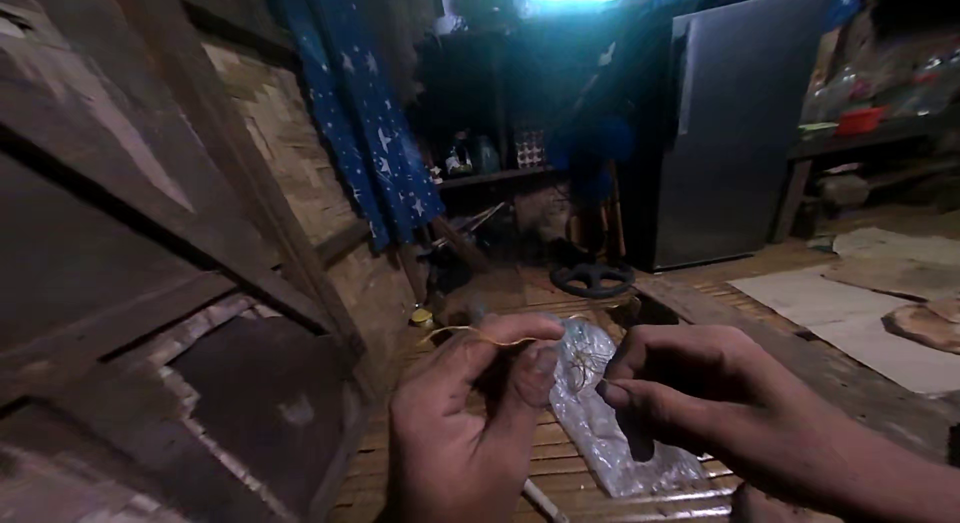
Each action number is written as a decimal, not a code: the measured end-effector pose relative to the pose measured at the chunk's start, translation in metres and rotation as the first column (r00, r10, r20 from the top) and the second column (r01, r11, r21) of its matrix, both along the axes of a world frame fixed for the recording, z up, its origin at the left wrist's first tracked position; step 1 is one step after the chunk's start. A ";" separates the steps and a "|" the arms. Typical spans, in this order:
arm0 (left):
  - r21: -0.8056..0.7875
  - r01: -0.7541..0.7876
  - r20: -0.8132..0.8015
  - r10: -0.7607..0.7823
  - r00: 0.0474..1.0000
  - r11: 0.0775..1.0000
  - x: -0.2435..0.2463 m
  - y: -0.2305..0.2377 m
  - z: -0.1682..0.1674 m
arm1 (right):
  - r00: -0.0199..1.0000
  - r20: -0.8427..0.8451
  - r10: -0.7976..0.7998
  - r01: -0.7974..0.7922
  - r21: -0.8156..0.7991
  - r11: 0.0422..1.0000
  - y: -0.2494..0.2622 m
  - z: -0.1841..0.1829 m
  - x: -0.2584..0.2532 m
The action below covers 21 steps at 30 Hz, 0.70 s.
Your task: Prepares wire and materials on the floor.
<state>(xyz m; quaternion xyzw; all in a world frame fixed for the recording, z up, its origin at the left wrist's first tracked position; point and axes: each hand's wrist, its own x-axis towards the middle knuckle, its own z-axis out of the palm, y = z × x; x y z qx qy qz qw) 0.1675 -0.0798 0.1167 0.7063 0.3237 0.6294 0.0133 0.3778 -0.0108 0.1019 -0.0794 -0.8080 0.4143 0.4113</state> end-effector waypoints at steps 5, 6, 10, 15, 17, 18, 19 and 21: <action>0.035 0.019 -0.031 -0.018 0.999 0.999 -0.005 -0.002 0.001 | 0.999 0.009 0.046 -0.046 0.007 0.999 -0.005 0.002 0.002; 0.035 0.027 -0.044 -0.025 0.999 0.999 -0.005 -0.002 0.002 | 0.998 0.008 0.055 -0.055 0.010 0.998 -0.006 0.002 0.002; 0.055 0.041 -0.068 -0.037 0.997 0.998 -0.005 -0.003 0.002 | 0.997 0.020 0.074 -0.074 0.009 0.997 -0.009 0.004 0.006; 0.094 0.018 -0.085 -0.010 0.996 0.995 -0.004 -0.004 0.002 | 0.997 0.029 0.077 -0.078 0.012 0.997 -0.006 0.004 0.008; 0.100 0.002 -0.086 0.007 0.996 0.995 -0.004 -0.004 0.002 | 0.996 0.035 0.081 -0.082 0.007 0.997 -0.006 0.004 0.009; 0.103 -0.009 -0.089 0.018 0.996 0.995 -0.004 -0.005 0.002 | 0.996 0.040 0.083 -0.084 0.006 0.996 -0.005 0.004 0.010; 0.108 -0.022 -0.091 0.032 0.995 0.994 -0.004 -0.005 0.002 | 0.995 0.045 0.086 -0.086 0.004 0.996 -0.005 0.005 0.010; 0.125 -0.044 -0.090 0.055 0.994 0.991 -0.004 -0.005 0.002 | 0.994 0.053 0.094 -0.094 0.003 0.996 -0.005 0.005 0.010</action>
